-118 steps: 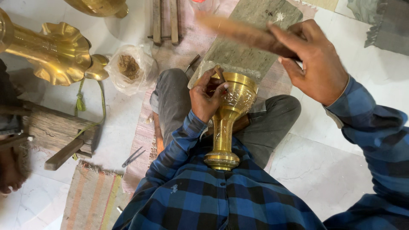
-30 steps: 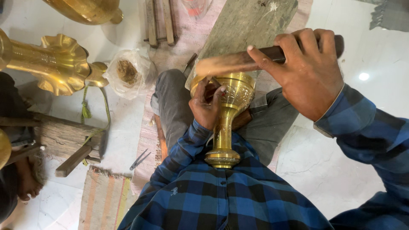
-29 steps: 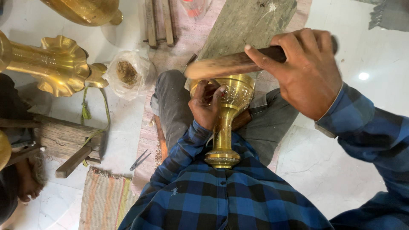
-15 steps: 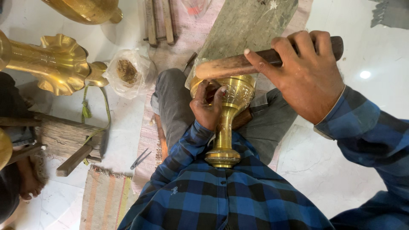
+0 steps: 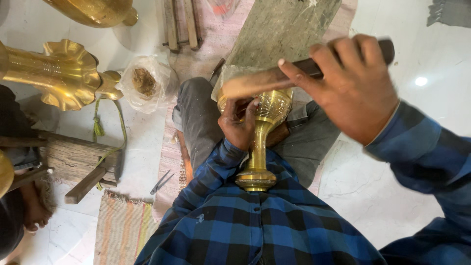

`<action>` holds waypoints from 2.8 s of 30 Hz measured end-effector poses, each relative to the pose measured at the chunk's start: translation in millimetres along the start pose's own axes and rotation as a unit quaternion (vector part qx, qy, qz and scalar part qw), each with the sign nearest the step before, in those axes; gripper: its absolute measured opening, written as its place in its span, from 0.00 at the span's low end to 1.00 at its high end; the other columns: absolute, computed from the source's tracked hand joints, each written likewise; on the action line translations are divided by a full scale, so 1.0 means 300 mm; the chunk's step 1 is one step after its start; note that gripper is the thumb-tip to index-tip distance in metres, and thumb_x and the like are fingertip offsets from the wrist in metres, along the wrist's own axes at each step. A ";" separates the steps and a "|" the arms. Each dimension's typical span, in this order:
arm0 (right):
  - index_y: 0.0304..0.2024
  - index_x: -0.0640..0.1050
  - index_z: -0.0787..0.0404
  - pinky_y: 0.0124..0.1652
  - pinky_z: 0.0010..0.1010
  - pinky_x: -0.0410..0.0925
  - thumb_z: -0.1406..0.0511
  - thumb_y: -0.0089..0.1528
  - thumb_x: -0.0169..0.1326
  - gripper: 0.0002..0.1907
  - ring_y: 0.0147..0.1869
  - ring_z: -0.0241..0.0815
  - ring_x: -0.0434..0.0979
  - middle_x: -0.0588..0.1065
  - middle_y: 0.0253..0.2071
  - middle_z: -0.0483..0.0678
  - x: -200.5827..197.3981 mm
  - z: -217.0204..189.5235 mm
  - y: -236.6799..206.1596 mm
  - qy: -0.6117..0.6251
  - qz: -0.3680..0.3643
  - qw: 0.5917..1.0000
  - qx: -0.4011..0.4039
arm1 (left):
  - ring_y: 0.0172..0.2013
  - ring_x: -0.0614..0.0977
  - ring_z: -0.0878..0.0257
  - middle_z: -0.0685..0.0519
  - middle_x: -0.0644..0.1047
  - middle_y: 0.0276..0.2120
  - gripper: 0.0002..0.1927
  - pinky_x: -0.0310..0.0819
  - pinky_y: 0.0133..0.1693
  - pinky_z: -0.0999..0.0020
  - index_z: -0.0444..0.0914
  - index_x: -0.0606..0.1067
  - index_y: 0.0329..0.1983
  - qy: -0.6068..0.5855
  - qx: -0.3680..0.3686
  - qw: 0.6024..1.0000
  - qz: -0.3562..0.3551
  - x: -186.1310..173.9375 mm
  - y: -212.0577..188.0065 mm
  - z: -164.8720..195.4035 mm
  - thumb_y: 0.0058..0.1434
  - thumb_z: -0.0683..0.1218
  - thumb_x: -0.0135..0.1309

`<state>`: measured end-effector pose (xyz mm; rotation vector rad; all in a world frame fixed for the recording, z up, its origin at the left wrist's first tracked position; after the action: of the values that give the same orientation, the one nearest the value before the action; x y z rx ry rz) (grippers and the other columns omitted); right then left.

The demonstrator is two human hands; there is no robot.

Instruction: The person sits on the floor with a brass vase held between their legs and rests it against a stone block. They hold a chisel against the vase surface and strike it with a wooden mallet, working around the vase to engrave a decorative pattern, repositioning the chisel and rotating the vase as they go.

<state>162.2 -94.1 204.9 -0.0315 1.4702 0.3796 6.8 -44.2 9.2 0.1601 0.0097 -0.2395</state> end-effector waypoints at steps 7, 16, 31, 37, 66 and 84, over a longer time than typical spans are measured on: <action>0.71 0.76 0.52 0.51 0.43 0.63 0.73 0.67 0.55 0.29 0.49 0.50 0.68 0.71 0.49 0.54 0.004 0.004 0.012 0.111 -0.005 0.994 0.001 | 0.41 0.85 0.65 0.47 0.82 0.38 0.16 0.84 0.46 0.71 0.29 0.72 0.56 -0.002 0.028 1.000 0.001 0.003 -0.002 0.026 0.66 0.33 0.58; 0.67 0.78 0.43 0.53 0.43 0.63 0.62 0.68 0.55 0.23 0.50 0.46 0.69 0.73 0.49 0.51 -0.004 -0.042 -0.008 -0.143 0.009 0.988 -0.055 | 0.43 0.86 0.63 0.46 0.83 0.40 0.08 0.84 0.47 0.70 0.30 0.74 0.48 -0.002 0.025 1.000 -0.001 0.011 -0.013 0.016 0.68 0.34 0.60; 0.72 0.74 0.52 0.53 0.48 0.64 0.74 0.70 0.54 0.28 0.51 0.53 0.69 0.71 0.51 0.56 -0.013 -0.008 -0.013 0.185 0.015 0.982 0.022 | 0.43 0.85 0.65 0.45 0.83 0.41 0.12 0.81 0.46 0.72 0.29 0.74 0.51 0.023 0.029 0.999 0.002 0.007 -0.015 0.043 0.65 0.34 0.60; 0.70 0.73 0.48 0.51 0.50 0.63 0.72 0.68 0.53 0.28 0.51 0.52 0.69 0.72 0.51 0.54 -0.022 0.003 -0.026 0.162 0.016 0.986 0.041 | 0.42 0.85 0.65 0.47 0.83 0.39 0.11 0.83 0.46 0.70 0.30 0.75 0.50 0.014 0.015 1.000 -0.003 0.011 -0.019 0.018 0.65 0.35 0.60; 0.64 0.78 0.46 0.55 0.49 0.62 0.70 0.61 0.56 0.28 0.52 0.49 0.72 0.74 0.50 0.51 -0.009 -0.048 -0.078 -0.043 -0.008 0.999 -0.006 | 0.42 0.87 0.62 0.43 0.84 0.39 0.10 0.84 0.44 0.70 0.29 0.75 0.49 0.035 0.047 0.998 -0.011 0.005 -0.038 -0.006 0.65 0.34 0.60; 0.65 0.77 0.48 0.51 0.45 0.61 0.68 0.68 0.51 0.22 0.51 0.49 0.70 0.74 0.49 0.53 -0.002 0.008 -0.133 0.130 0.023 0.989 0.072 | 0.36 0.87 0.61 0.44 0.83 0.36 0.11 0.83 0.37 0.68 0.32 0.78 0.45 0.150 0.092 0.984 -0.024 0.009 -0.046 0.019 0.58 0.34 0.63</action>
<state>175.2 -131.0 197.4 0.0710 1.7563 0.3142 6.0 -58.9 12.7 0.3796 0.2919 -0.2635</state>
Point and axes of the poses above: each hand's wrist, its own y-axis towards the middle knuckle, its own x-axis out of the palm, z = x × y, the point moved 10 cm from there along y, towards the middle knuckle
